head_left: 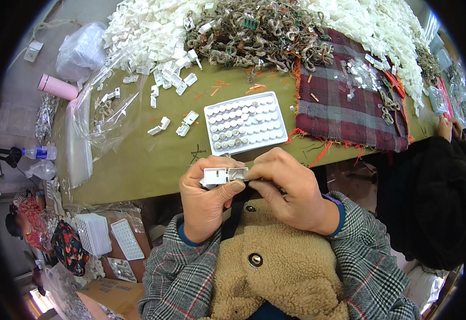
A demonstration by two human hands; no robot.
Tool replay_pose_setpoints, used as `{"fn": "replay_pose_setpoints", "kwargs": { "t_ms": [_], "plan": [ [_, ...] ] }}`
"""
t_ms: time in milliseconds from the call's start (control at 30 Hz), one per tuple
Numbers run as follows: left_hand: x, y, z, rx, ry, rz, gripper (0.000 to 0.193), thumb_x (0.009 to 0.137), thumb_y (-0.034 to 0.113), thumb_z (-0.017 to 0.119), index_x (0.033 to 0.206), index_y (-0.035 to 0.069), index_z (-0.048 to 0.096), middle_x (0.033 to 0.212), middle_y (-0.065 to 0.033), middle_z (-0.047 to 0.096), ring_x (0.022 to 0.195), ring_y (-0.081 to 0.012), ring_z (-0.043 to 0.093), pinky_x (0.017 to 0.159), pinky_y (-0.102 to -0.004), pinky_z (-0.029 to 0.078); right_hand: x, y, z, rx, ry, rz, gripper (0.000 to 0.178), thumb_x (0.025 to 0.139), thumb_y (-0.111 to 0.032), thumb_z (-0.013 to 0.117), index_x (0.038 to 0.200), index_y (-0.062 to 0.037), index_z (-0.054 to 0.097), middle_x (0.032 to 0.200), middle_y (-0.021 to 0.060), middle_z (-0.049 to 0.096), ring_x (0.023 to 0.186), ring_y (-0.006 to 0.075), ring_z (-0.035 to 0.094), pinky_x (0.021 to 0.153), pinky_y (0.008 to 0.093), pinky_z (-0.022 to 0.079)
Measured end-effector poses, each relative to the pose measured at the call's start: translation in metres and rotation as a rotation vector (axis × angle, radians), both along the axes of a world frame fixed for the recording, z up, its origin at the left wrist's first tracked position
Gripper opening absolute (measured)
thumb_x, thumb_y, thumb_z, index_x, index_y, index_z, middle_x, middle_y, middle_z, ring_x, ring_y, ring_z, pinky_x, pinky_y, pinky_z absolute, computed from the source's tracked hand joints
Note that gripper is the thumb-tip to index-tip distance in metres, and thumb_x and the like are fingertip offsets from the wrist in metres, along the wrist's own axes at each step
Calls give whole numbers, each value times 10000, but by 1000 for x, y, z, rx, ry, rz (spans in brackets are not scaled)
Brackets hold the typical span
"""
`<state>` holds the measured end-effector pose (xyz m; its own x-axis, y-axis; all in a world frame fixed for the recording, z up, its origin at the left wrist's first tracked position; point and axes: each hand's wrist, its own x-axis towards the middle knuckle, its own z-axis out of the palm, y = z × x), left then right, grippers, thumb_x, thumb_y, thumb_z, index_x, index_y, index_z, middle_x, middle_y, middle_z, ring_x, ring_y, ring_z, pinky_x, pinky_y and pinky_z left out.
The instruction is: The person repeatedly picks small white plastic housings and metal pins from a table, inserts the pins into the housings, and places the assembled units into a white tray. The person handles items one at a time and continues the same cycle throughout the clip.
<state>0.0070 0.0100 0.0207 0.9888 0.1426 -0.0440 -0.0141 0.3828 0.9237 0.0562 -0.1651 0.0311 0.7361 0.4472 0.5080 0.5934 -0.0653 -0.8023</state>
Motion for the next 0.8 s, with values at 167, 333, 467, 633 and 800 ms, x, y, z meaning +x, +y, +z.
{"fn": "replay_pose_setpoints", "kwargs": {
  "t_ms": [167, 333, 467, 633, 800],
  "plan": [
    [-6, -8, 0, -25, -108, 6, 260, 783, -30, 804, 949, 11, 607, 1023, -153, 679, 687, -71, 615, 493, -178, 468, -12, -4, 10, -23, 248, -43, 184, 768, 85, 663, 920, 12, 591, 899, 117, 560, 685, 197, 578, 586, 303, 472],
    [-9, -10, 3, 212, -210, 61, 258, 763, -16, 828, 926, 9, 630, 1008, -140, 677, 851, -136, 657, 706, -244, 543, -14, -2, 6, -54, 63, -85, 191, 766, 82, 673, 924, 10, 593, 910, 113, 574, 671, 188, 574, 572, 297, 474],
    [-10, -6, 3, 392, -269, 50, 245, 758, -2, 839, 910, 7, 647, 1001, -133, 678, 898, -160, 665, 811, -293, 546, -15, -2, 6, -54, 95, -89, 170, 782, 60, 685, 916, 7, 594, 906, 95, 577, 656, 153, 578, 572, 276, 474],
    [-11, -6, 2, 207, -224, 10, 233, 799, 23, 813, 941, -6, 631, 1004, -149, 675, 776, -146, 677, 579, -219, 517, -11, -5, 5, -38, 430, 23, 129, 829, 17, 685, 927, 18, 601, 844, 40, 596, 663, 54, 563, 562, 240, 466],
    [-8, -6, -3, -282, -78, -157, 228, 942, 127, 682, 1102, -10, 596, 1015, -199, 661, 701, -168, 690, 388, -155, 414, -13, -7, 5, 166, 1000, 160, 114, 867, -20, 676, 933, 51, 617, 807, 8, 623, 689, 28, 575, 574, 222, 474]
  ]
}}
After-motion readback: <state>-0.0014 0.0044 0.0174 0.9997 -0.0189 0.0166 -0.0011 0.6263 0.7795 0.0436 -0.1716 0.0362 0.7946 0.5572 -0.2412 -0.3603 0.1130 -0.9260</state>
